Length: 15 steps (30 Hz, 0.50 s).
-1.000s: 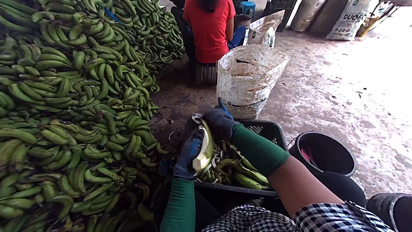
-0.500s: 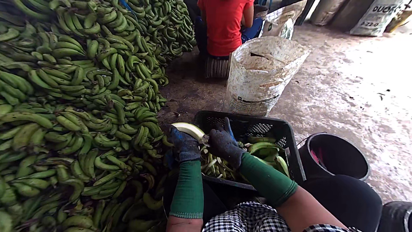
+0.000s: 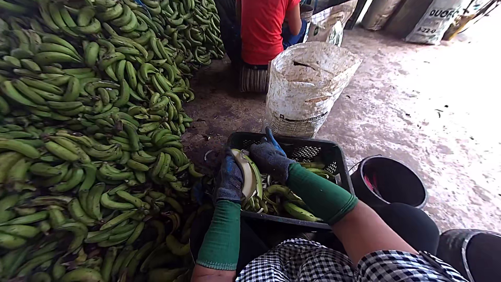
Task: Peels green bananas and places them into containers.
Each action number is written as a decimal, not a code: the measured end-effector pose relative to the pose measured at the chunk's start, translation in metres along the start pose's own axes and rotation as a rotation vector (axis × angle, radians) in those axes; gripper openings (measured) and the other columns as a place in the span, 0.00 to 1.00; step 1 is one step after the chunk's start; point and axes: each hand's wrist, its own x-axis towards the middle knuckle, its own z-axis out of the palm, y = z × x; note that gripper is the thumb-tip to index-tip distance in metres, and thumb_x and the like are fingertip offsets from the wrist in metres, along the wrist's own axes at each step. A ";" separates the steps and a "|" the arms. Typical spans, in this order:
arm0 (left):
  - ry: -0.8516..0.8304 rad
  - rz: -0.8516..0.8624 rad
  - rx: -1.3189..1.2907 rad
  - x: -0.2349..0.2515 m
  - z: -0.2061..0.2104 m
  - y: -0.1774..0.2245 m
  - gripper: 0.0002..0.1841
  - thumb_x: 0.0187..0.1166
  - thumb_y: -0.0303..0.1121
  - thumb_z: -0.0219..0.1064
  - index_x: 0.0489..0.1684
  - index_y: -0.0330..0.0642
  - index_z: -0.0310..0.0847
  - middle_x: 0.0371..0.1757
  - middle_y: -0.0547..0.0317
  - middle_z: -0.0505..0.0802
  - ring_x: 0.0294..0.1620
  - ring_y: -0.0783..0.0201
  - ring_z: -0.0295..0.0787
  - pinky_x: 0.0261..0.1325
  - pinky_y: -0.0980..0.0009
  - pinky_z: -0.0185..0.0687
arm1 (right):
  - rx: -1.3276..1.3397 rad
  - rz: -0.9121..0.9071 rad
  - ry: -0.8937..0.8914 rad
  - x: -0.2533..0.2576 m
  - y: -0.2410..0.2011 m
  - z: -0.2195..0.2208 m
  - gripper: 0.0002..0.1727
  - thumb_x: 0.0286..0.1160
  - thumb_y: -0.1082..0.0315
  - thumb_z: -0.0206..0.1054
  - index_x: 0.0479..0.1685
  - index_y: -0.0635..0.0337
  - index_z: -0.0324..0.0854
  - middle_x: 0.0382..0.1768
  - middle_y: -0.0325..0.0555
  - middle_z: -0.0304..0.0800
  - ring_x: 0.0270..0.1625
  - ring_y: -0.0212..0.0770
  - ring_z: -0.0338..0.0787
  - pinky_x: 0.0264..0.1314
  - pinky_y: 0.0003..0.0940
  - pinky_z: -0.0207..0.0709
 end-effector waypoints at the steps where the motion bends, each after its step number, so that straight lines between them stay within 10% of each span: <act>1: -0.057 0.021 0.107 0.004 0.000 0.001 0.28 0.95 0.48 0.40 0.81 0.39 0.71 0.76 0.41 0.82 0.78 0.52 0.77 0.80 0.48 0.70 | -0.042 -0.011 -0.012 0.003 0.004 -0.003 0.19 0.73 0.57 0.75 0.49 0.64 0.83 0.47 0.63 0.89 0.53 0.65 0.91 0.51 0.67 0.84; 5: -0.129 0.096 0.130 0.007 0.002 -0.003 0.29 0.96 0.49 0.39 0.86 0.42 0.66 0.82 0.46 0.77 0.83 0.55 0.71 0.85 0.51 0.65 | -0.156 -0.061 -0.006 0.007 0.013 -0.011 0.17 0.71 0.58 0.75 0.45 0.64 0.84 0.43 0.61 0.89 0.52 0.65 0.90 0.51 0.68 0.83; 8: -0.180 0.045 -0.055 0.011 0.004 -0.017 0.36 0.85 0.69 0.44 0.87 0.61 0.66 0.83 0.60 0.78 0.82 0.60 0.73 0.80 0.46 0.73 | -0.115 -0.031 0.018 0.002 0.013 -0.015 0.16 0.72 0.61 0.74 0.47 0.65 0.83 0.45 0.62 0.89 0.54 0.65 0.90 0.53 0.67 0.83; 15: -0.411 -0.016 0.008 -0.003 -0.006 0.024 0.31 0.84 0.59 0.60 0.80 0.51 0.73 0.69 0.54 0.87 0.68 0.61 0.83 0.70 0.56 0.81 | -0.253 -0.217 -0.007 0.017 0.017 -0.022 0.16 0.72 0.56 0.75 0.44 0.60 0.88 0.46 0.56 0.92 0.54 0.61 0.91 0.60 0.69 0.79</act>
